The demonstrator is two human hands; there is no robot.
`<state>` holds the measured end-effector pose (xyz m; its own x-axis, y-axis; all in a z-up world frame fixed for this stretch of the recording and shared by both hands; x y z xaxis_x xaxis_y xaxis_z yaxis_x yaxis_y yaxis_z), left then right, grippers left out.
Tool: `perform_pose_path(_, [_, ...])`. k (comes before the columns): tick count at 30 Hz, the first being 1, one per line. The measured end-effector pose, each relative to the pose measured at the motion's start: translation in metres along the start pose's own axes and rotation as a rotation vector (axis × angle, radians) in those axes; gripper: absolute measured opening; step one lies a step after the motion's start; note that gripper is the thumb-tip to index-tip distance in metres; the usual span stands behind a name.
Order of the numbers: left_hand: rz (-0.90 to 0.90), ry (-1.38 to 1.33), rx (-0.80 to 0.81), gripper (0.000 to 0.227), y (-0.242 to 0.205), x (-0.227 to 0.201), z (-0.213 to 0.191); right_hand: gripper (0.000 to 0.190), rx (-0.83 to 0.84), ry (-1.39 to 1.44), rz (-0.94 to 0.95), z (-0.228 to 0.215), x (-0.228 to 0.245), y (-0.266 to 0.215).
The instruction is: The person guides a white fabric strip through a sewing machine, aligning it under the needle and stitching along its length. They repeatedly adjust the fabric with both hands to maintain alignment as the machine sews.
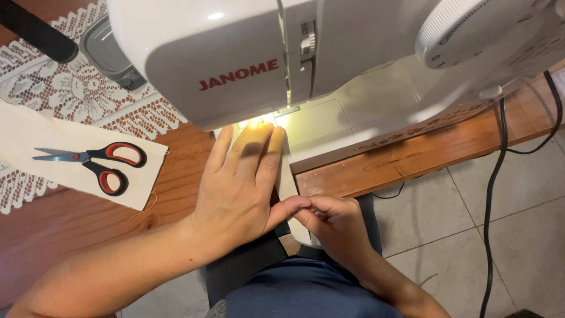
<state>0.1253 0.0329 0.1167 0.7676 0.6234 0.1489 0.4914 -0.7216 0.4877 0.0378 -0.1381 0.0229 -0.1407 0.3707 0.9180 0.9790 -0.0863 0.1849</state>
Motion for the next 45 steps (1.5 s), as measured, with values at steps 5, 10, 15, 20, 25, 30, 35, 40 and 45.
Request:
perform_pose_path(5, [0.010, 0.087, -0.002, 0.101, 0.000, 0.002, 0.002, 0.018, 0.003, 0.028, 0.031, 0.001, 0.000, 0.000])
perform_pose_path(10, [0.007, 0.082, -0.004, 0.098, 0.000, 0.004, 0.001, 0.024, -0.004, -0.007, 0.042, 0.002, 0.000, 0.002])
perform_pose_path(15, [-0.017, 0.048, 0.013, 0.094, 0.001, 0.006, 0.001, 0.023, -0.007, -0.028, 0.060, 0.004, -0.002, 0.003])
perform_pose_path(20, [-0.027, 0.050, -0.021, 0.093, 0.003, 0.007, 0.000, 0.017, -0.029, 0.035, 0.033, 0.005, 0.005, 0.006])
perform_pose_path(25, [-0.045, 0.053, -0.008, 0.095, 0.001, 0.010, 0.005, 0.015, -0.037, 0.031, 0.066, 0.007, 0.001, 0.007])
perform_pose_path(30, [-0.034, 0.080, -0.028, 0.094, 0.001, 0.013, 0.006, 0.019, -0.034, 0.051, 0.081, 0.008, 0.001, 0.007])
perform_pose_path(35, [-0.051, 0.101, -0.020, 0.089, 0.000, 0.016, 0.010, 0.023, -0.028, 0.027, 0.116, 0.008, 0.003, 0.009])
perform_pose_path(40, [-0.073, 0.100, 0.025, 0.088, 0.000, 0.017, 0.012, 0.021, -0.044, -0.022, 0.188, 0.011, -0.002, 0.010])
perform_pose_path(45, [-0.056, 0.098, 0.017, 0.077, -0.002, 0.020, 0.016, 0.019, -0.043, -0.059, 0.241, 0.010, 0.001, 0.012])
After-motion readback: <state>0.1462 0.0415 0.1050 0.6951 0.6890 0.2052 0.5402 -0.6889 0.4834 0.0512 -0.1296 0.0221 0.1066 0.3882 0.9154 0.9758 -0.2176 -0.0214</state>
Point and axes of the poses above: each hand's wrist, its own y-axis towards the middle knuckle, its own z-axis out of the palm, x = y × z, the point moved 1 cm from there along y, towards the middle knuckle, and after that the axes turned 2 degrees about y, right-handed, at the moved point
